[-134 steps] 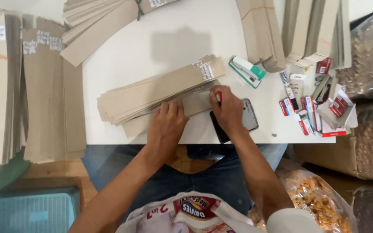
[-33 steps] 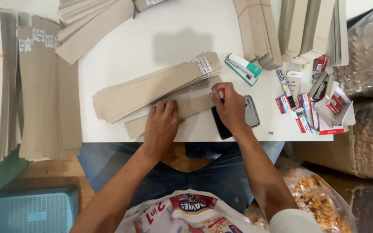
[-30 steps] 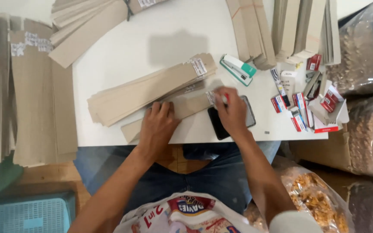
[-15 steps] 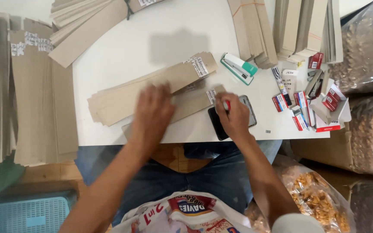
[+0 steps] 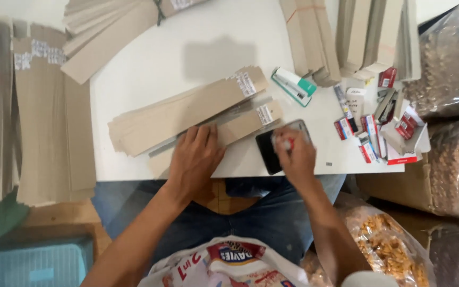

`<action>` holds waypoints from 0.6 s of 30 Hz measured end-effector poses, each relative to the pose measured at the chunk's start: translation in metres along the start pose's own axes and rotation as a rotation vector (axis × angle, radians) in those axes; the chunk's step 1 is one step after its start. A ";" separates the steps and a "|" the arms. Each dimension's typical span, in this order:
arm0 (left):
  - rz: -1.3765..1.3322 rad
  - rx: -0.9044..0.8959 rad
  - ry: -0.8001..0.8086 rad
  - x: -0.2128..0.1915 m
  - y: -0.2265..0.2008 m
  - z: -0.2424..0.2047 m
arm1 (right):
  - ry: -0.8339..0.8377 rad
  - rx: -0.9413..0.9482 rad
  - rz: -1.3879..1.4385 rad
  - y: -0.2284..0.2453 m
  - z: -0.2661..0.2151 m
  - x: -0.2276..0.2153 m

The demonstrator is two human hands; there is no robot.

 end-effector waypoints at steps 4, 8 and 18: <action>0.052 0.015 -0.071 -0.013 0.019 0.030 | 0.016 0.038 0.067 0.007 0.003 0.011; 0.129 0.011 -0.013 -0.011 0.011 0.033 | -0.016 0.006 0.117 0.004 0.032 0.033; 0.102 -0.011 0.157 0.034 -0.004 -0.011 | -0.032 -0.002 0.069 -0.002 0.033 0.029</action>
Point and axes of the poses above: each hand's wrist, its own z-axis towards the middle knuckle, its own x-axis out of the palm, y = z × x, the point moved 2 cm from there along z, towards the middle knuckle, and after that the axes turned 11 degrees about -y, right-handed, at the moved point
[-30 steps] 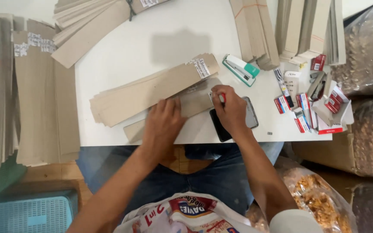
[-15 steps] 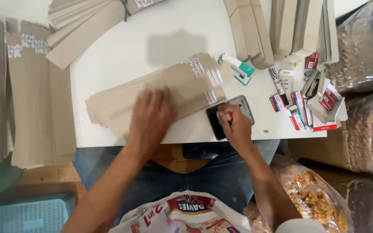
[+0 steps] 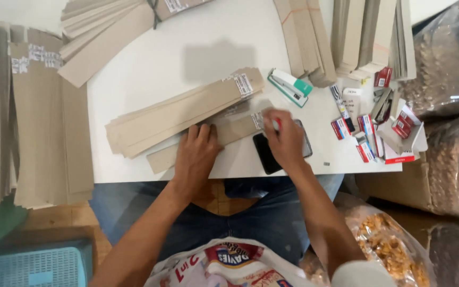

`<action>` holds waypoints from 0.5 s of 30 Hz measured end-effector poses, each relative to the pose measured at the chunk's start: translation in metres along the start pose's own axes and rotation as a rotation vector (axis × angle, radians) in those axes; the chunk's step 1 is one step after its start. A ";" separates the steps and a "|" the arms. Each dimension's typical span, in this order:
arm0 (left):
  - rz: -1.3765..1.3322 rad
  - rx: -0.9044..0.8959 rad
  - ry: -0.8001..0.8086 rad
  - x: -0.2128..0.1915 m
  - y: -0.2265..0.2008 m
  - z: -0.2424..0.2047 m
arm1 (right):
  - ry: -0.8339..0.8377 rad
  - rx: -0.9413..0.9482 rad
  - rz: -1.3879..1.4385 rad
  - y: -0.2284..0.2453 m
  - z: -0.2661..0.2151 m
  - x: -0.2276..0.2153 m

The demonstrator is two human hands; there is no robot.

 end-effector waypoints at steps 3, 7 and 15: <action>-0.061 0.011 -0.118 0.000 0.001 -0.004 | -0.003 0.004 -0.036 -0.008 -0.026 -0.027; -0.081 0.021 -0.182 -0.022 0.007 0.016 | 0.024 0.025 -0.018 0.004 -0.038 -0.021; -0.058 0.023 -0.156 -0.048 0.013 0.033 | -0.003 -0.017 0.081 0.011 0.010 0.015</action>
Point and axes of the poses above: each hand's wrist, its own z-axis towards the middle knuckle, its own x-axis out of the palm, y = z × x, the point moved 2 cm from there along z, towards the middle knuckle, and after that the axes turned 11 degrees about -y, right-handed, at the moved point
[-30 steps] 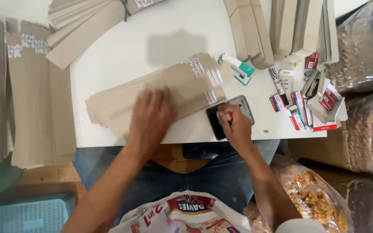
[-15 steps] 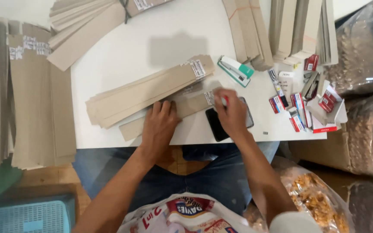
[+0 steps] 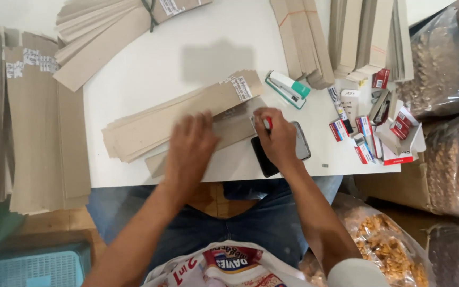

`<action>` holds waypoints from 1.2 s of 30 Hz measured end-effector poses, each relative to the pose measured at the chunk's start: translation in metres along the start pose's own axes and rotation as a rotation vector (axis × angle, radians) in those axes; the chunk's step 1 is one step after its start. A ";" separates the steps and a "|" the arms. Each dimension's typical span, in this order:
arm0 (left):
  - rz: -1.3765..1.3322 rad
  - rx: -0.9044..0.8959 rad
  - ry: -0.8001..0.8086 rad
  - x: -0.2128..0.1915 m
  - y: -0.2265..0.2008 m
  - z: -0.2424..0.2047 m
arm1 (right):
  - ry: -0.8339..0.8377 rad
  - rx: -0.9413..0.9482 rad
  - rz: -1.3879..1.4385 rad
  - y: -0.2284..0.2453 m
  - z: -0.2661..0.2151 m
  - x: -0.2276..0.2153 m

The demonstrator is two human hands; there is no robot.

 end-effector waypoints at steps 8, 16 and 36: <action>0.052 -0.044 0.119 0.041 -0.015 -0.040 | 0.039 0.073 -0.013 -0.009 -0.003 -0.004; -0.070 -0.043 -0.011 0.021 -0.005 -0.023 | 0.017 0.041 -0.012 -0.005 -0.047 -0.041; -0.016 -0.042 0.107 0.051 -0.013 -0.043 | -0.036 0.058 0.032 0.003 -0.003 -0.036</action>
Point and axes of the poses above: each hand's wrist, its own z-axis towards the middle knuckle, its own x-axis out of the palm, y = z × x, the point moved 2 cm from there along z, towards the middle knuckle, and after that the axes turned 11 degrees about -y, right-handed, at the moved point
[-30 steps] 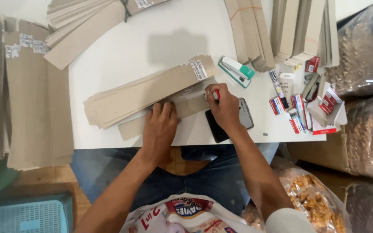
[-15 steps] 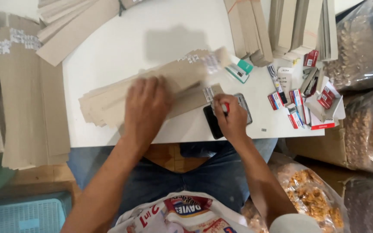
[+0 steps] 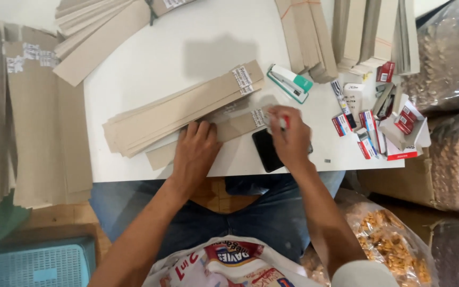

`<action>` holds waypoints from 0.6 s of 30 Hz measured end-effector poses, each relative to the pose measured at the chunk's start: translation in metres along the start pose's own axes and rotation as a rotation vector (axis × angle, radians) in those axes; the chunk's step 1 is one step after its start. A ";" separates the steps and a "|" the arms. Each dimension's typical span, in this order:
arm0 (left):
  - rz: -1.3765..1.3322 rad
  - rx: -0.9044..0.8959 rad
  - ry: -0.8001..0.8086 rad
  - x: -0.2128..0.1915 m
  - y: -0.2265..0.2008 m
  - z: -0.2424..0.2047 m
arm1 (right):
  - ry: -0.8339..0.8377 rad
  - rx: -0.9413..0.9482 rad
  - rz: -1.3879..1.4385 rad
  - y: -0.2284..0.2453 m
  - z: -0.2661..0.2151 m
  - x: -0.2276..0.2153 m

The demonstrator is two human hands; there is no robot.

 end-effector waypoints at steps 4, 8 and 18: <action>-0.031 0.007 -0.040 -0.004 0.003 0.005 | -0.032 -0.026 -0.046 -0.004 -0.030 -0.015; -0.060 0.005 -0.130 -0.035 0.004 0.028 | 0.025 -0.004 -0.070 -0.012 -0.047 -0.009; -0.072 0.034 -0.100 -0.040 0.001 0.027 | 0.073 -0.134 -0.144 -0.023 -0.002 0.050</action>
Point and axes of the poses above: each hand's wrist, its own z-axis towards the middle knuckle, its own x-axis out of the palm, y = z × x, the point moved 2 cm from there along z, towards the middle knuckle, and after that the axes turned 11 degrees about -y, right-handed, at the moved point
